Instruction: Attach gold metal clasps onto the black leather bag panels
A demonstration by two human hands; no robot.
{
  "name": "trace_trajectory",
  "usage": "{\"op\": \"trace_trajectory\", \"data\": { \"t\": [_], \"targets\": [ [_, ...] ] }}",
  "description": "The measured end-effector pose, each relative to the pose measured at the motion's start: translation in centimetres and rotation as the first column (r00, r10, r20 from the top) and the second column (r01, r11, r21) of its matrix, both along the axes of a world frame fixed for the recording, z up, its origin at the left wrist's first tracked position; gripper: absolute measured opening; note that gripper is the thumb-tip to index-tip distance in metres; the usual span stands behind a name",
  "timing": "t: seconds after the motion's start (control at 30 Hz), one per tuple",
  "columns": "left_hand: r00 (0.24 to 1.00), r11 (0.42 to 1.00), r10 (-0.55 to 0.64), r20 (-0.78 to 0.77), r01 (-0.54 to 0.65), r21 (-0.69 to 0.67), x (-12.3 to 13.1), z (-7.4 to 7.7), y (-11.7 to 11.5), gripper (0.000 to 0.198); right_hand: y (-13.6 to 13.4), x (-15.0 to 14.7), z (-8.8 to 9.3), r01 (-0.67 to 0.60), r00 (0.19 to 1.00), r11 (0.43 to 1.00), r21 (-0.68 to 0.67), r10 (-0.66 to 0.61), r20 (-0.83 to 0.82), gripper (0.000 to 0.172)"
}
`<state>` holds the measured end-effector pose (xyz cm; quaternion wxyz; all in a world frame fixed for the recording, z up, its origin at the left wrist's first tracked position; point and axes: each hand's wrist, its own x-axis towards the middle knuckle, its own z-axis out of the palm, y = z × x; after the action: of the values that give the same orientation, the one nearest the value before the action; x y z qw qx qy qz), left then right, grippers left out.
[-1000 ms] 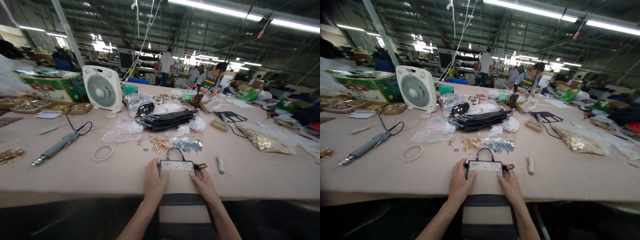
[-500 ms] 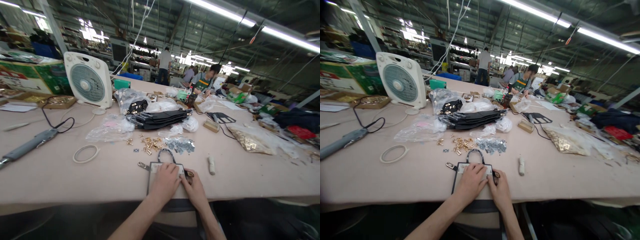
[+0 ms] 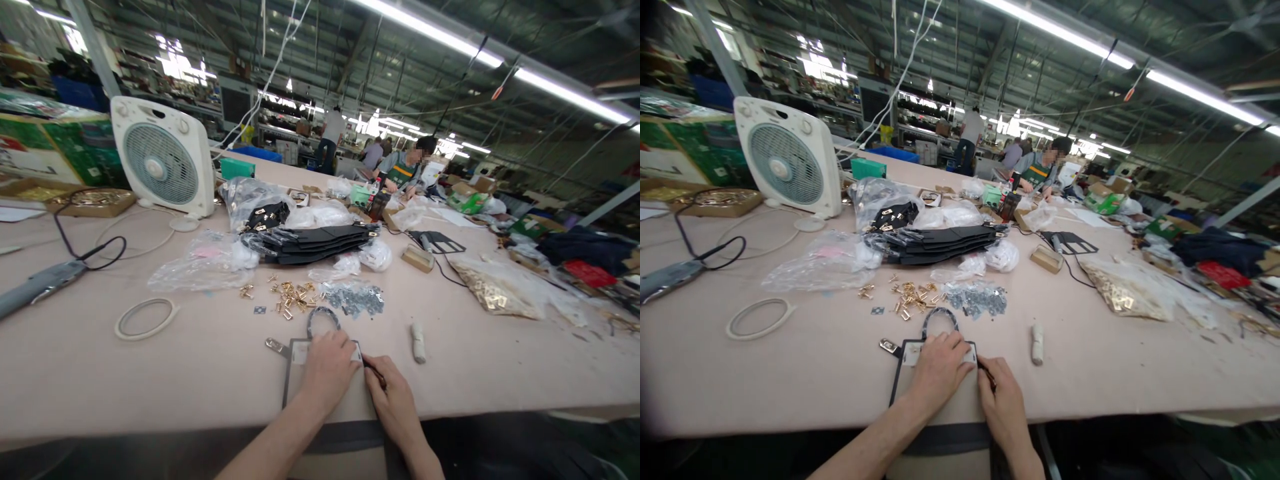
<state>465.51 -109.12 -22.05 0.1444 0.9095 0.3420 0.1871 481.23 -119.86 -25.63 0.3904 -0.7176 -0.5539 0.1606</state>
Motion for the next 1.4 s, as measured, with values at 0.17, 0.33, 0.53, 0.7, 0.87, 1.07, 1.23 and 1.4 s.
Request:
{"op": "trace_trajectory", "data": {
  "t": [0.17, 0.33, 0.53, 0.7, 0.87, 1.07, 1.23, 1.4],
  "targets": [
    [1.0, 0.998, -0.018, 0.009, 0.018, 0.058, 0.1, -0.8, -0.2, 0.021, 1.9, 3.4, 0.4, 0.108, 0.984, 0.994, 0.005, -0.106, -0.142, 0.039],
    [0.999, 0.994, -0.037, 0.0, 0.036, 0.104, 0.2, -0.9, -0.4, 0.017, 6.4, 5.7, -0.2, 0.176, 0.98, 0.982, 0.068, -0.168, -0.11, 0.044],
    [1.0, 0.992, -0.031, 0.006, 0.03, 0.121, 0.3, -1.2, -0.3, 0.014, 10.8, 6.4, -0.7, 0.146, 0.989, 0.988, 0.054, -0.143, -0.043, 0.044],
    [0.999, 0.992, -0.027, 0.025, 0.024, 0.122, 0.4, -1.5, -0.2, 0.01, 11.3, 6.7, -0.8, 0.146, 0.989, 0.989, 0.014, -0.146, 0.011, 0.04],
    [0.998, 0.995, -0.013, 0.055, 0.007, 0.098, 0.4, -1.6, -0.4, 0.012, 11.8, 6.1, -1.2, 0.202, 0.974, 0.979, -0.013, -0.2, 0.103, 0.039],
    [0.993, 1.0, 0.016, 0.116, -0.018, 0.014, -0.4, -1.4, -0.6, 0.028, 12.6, 5.7, -1.5, 0.215, 0.972, 0.976, -0.022, -0.211, 0.104, 0.028],
    [0.993, 0.999, -0.006, 0.119, 0.01, -0.036, -0.7, -1.5, -0.6, 0.041, 12.8, 6.1, -1.6, 0.237, 0.971, 0.97, -0.043, -0.237, 0.02, 0.029],
    [0.998, 1.0, 0.007, 0.066, -0.007, 0.007, -0.6, -0.9, -0.7, 0.037, 12.7, 5.8, -0.7, 0.252, 0.966, 0.967, -0.04, -0.254, -0.049, 0.027]
  ]
}}
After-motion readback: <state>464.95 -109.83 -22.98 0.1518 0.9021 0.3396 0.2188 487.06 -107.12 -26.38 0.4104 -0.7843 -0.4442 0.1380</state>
